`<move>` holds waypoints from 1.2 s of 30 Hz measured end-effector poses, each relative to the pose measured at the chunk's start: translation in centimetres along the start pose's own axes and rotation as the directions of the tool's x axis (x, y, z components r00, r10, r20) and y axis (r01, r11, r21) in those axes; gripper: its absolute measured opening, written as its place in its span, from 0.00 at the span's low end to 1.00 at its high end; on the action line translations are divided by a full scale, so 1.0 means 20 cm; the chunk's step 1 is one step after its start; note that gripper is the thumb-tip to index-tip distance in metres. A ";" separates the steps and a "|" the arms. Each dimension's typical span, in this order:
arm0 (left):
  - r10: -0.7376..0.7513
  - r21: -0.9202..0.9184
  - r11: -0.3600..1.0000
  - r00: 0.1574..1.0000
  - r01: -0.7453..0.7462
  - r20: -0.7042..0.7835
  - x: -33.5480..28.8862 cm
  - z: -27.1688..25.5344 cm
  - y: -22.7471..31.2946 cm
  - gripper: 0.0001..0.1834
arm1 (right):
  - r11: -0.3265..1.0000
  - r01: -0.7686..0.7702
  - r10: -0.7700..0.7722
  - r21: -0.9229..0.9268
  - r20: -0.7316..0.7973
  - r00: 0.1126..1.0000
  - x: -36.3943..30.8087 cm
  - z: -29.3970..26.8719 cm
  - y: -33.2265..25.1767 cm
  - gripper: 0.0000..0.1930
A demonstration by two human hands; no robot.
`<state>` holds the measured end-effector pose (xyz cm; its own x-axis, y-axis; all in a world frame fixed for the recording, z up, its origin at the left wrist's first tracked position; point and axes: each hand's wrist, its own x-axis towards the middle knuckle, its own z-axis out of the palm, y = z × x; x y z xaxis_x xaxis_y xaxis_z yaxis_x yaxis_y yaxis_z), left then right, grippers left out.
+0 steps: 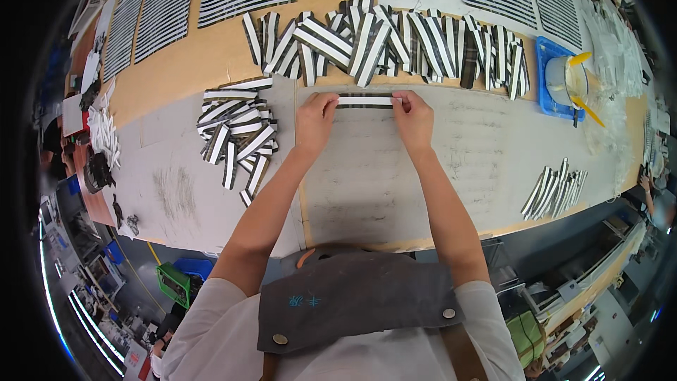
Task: Applying a white coating or dye to small striped leather pieces using a brush.
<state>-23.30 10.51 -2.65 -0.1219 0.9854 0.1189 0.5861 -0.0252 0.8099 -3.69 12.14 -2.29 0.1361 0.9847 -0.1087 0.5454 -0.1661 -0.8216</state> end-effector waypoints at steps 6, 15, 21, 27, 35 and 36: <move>0.057 0.304 0.950 0.997 -0.072 0.059 0.05 0.01 0.02 0.01 | 0.870 0.365 -0.412 -0.330 -0.083 0.907 0.09 0.03 -0.03 0.05; 0.074 0.130 0.988 0.997 -0.078 0.032 0.14 0.02 0.06 0.14 | 0.987 -0.150 0.150 0.051 0.010 0.989 0.25 0.19 -0.21 0.18; 0.233 0.194 0.953 0.972 -0.231 0.013 0.26 0.09 0.13 0.14 | 0.927 -0.125 0.137 0.353 -0.007 0.991 0.30 0.16 -0.12 0.14; 0.247 0.200 0.947 0.968 -0.250 0.040 0.31 0.12 0.11 0.15 | 0.966 -0.152 0.128 0.208 0.125 0.984 0.35 0.05 -0.13 0.10; -0.155 -0.276 0.947 0.986 0.165 0.058 0.31 0.11 0.17 0.11 | 0.647 -0.471 0.364 0.599 0.300 0.882 0.34 0.09 -0.30 0.13; -0.282 -0.405 0.864 0.954 0.299 0.102 0.32 0.10 0.19 0.10 | 0.728 -0.460 0.340 0.509 0.315 0.886 0.33 0.08 -0.31 0.13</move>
<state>-20.23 17.11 -0.01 -0.2003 0.9642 -0.1737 0.1458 0.2046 0.9679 -7.53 19.72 1.13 0.0451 0.8328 -0.5517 -0.0865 -0.5470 -0.8327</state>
